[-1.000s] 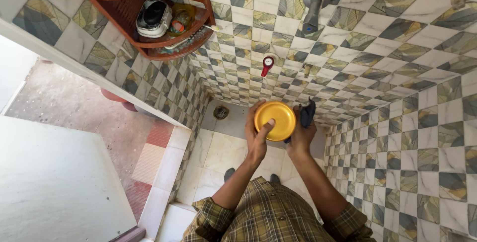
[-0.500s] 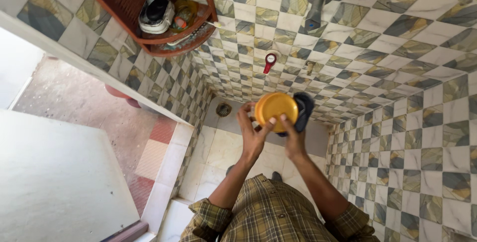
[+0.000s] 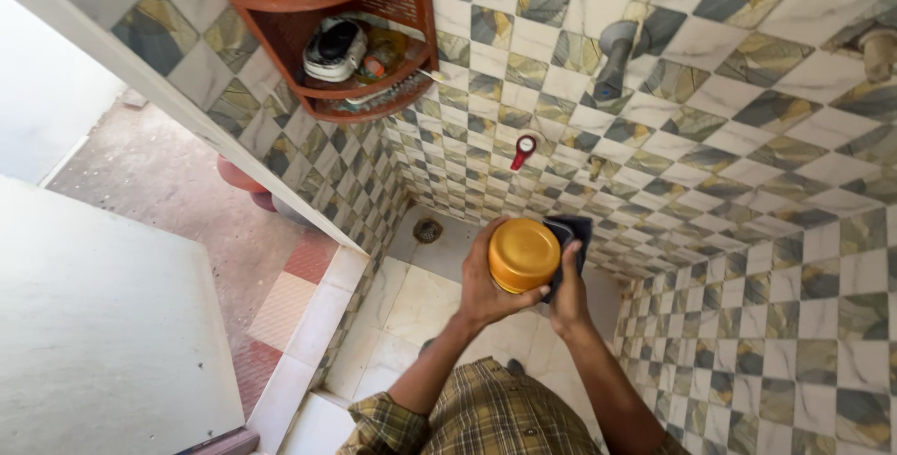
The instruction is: The person wipes the exterior of a large blue bottle and a yellow tub with a dark cloth. They then place these items onto a corner wall shelf in the bathroom. The person continues to wipe and rearrange other toiletries on the shelf, including a white bottle and a small box, ensuring they are clean and organized.
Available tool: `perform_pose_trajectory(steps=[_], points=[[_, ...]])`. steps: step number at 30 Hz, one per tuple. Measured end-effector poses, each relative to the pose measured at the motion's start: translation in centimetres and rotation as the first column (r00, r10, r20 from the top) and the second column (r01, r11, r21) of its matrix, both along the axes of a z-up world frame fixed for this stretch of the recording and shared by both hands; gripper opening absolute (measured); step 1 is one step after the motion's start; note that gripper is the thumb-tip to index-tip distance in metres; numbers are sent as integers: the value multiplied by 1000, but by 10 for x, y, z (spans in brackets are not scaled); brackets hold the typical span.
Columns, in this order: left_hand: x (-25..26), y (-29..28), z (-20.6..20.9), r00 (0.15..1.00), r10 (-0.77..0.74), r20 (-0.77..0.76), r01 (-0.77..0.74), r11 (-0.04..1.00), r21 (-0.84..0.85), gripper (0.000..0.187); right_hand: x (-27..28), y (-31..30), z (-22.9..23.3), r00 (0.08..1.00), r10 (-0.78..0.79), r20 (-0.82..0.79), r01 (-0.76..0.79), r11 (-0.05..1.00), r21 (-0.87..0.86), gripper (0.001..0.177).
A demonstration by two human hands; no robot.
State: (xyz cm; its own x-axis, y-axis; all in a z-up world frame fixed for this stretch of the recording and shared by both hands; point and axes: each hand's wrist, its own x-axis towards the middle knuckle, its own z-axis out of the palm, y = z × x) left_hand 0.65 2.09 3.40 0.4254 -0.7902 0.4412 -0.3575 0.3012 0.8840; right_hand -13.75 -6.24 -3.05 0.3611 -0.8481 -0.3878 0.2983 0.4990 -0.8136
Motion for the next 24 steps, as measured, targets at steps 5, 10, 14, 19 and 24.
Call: perform_pose_trajectory(steps=[5, 10, 14, 19, 24], points=[[1, 0, 4, 979, 104, -175, -100, 995, 32, 106, 6, 13, -5, 993, -74, -91, 36, 930, -367, 45], [6, 1, 8, 961, 257, -98, -259, 966, -3, 105, 2, 5, 4, 788, -141, -599, -270, 795, -543, 36], [11, 4, 10, 948, 315, -33, -315, 949, 11, 104, -7, -15, 6, 630, -61, -775, -536, 687, -490, 30], [17, 11, 16, 967, 203, -156, -197, 979, 53, 116, -25, -47, -14, 772, -196, -605, -458, 489, -742, 42], [6, 23, 11, 907, -126, -401, 134, 991, -7, 105, -19, -59, -14, 826, -38, -562, -336, 767, -547, 26]])
